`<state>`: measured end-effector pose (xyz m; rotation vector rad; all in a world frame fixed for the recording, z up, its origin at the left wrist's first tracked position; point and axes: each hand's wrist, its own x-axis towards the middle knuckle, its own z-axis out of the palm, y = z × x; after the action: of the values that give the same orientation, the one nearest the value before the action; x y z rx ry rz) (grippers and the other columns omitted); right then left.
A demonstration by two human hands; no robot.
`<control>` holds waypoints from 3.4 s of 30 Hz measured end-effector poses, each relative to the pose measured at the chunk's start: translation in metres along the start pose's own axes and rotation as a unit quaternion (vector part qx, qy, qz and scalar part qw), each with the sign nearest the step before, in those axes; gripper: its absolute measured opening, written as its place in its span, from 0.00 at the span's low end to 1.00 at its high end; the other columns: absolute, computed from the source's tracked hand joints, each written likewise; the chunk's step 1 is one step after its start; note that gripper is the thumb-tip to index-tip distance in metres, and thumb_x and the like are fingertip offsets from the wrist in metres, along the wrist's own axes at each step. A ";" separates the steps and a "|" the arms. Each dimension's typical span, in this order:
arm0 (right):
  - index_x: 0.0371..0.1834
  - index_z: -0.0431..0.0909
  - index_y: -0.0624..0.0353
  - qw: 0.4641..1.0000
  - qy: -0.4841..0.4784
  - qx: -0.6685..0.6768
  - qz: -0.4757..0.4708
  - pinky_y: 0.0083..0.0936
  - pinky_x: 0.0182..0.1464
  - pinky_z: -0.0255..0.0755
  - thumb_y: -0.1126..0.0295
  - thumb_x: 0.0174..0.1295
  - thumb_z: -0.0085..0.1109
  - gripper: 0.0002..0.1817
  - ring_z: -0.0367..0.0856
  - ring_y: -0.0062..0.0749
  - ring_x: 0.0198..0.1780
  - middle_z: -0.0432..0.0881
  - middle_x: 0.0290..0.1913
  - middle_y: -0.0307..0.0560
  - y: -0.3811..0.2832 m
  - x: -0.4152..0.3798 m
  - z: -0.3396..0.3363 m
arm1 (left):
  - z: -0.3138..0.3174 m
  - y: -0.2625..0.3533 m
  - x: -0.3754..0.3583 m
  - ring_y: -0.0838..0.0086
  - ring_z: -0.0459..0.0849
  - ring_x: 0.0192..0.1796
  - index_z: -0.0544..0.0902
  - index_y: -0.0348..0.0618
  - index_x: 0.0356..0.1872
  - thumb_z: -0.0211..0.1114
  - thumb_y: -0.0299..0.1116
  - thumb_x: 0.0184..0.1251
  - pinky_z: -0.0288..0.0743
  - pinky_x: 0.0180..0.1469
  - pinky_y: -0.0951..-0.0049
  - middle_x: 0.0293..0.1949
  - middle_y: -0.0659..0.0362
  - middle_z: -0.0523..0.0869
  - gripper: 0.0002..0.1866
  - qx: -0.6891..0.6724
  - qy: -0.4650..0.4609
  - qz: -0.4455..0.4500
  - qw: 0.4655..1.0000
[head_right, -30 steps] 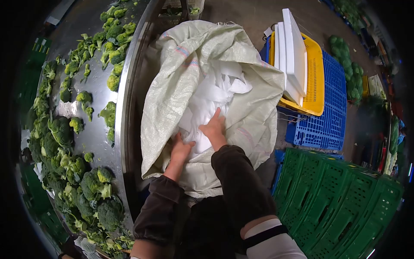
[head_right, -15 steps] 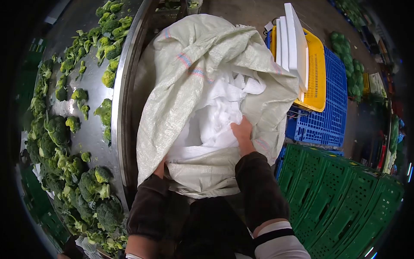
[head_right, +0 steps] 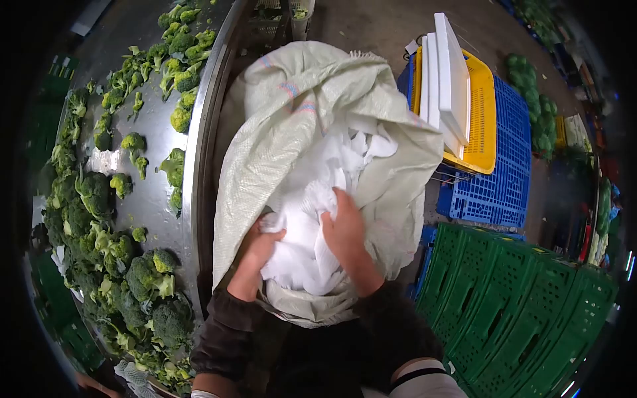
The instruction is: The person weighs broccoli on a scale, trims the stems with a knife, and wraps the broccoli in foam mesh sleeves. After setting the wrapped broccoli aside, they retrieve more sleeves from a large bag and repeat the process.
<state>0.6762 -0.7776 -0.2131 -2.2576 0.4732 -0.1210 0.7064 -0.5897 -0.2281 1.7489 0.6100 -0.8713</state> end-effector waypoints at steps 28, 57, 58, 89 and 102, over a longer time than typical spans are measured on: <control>0.69 0.47 0.66 0.881 -0.042 0.453 0.132 0.33 0.62 0.61 0.74 0.51 0.61 0.44 0.64 0.40 0.62 0.61 0.63 0.54 -0.135 -0.130 -0.067 | -0.025 -0.002 -0.157 0.72 0.75 0.54 0.67 0.38 0.60 0.67 0.28 0.48 0.68 0.57 0.71 0.53 0.56 0.77 0.34 -0.315 -0.263 0.236 0.881; 0.61 0.61 0.69 0.791 -0.292 0.520 -0.135 0.25 0.60 0.58 0.51 0.65 0.50 0.33 0.66 0.32 0.57 0.70 0.54 0.55 -0.376 -0.070 0.063 | -0.205 0.035 -0.249 0.60 0.70 0.62 0.64 0.35 0.62 0.66 0.26 0.51 0.61 0.63 0.57 0.59 0.46 0.72 0.34 0.245 0.497 0.470 0.686; 0.61 0.61 0.70 0.793 -0.334 0.463 -0.214 0.26 0.62 0.57 0.53 0.64 0.51 0.33 0.66 0.35 0.58 0.69 0.56 0.55 -0.367 -0.071 0.054 | -0.206 0.024 -0.232 0.60 0.70 0.62 0.64 0.35 0.62 0.66 0.26 0.51 0.61 0.63 0.57 0.59 0.46 0.72 0.34 0.246 0.499 0.467 0.687; 0.53 0.71 0.62 0.925 -0.128 0.357 0.031 0.33 0.53 0.72 0.52 0.60 0.51 0.26 0.78 0.38 0.48 0.79 0.46 0.50 0.014 -0.006 0.063 | -0.214 -0.105 -0.276 0.68 0.80 0.34 0.72 0.31 0.44 0.56 0.22 0.61 0.78 0.37 0.66 0.33 0.53 0.79 0.11 -0.406 0.425 0.390 0.709; 0.35 0.78 0.67 0.843 -0.292 0.428 -0.142 0.25 0.37 0.74 0.72 0.46 0.53 0.13 0.79 0.28 0.30 0.81 0.33 0.47 -0.307 -0.077 0.036 | -0.210 -0.240 -0.367 0.57 0.80 0.20 0.72 0.30 0.44 0.54 0.38 0.63 0.78 0.23 0.62 0.30 0.45 0.81 0.19 -0.618 0.049 0.275 0.734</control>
<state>0.7045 -0.5380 -0.0049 -1.3479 -0.2331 0.1808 0.3595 -0.3098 -0.0338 0.6199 0.4848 0.1420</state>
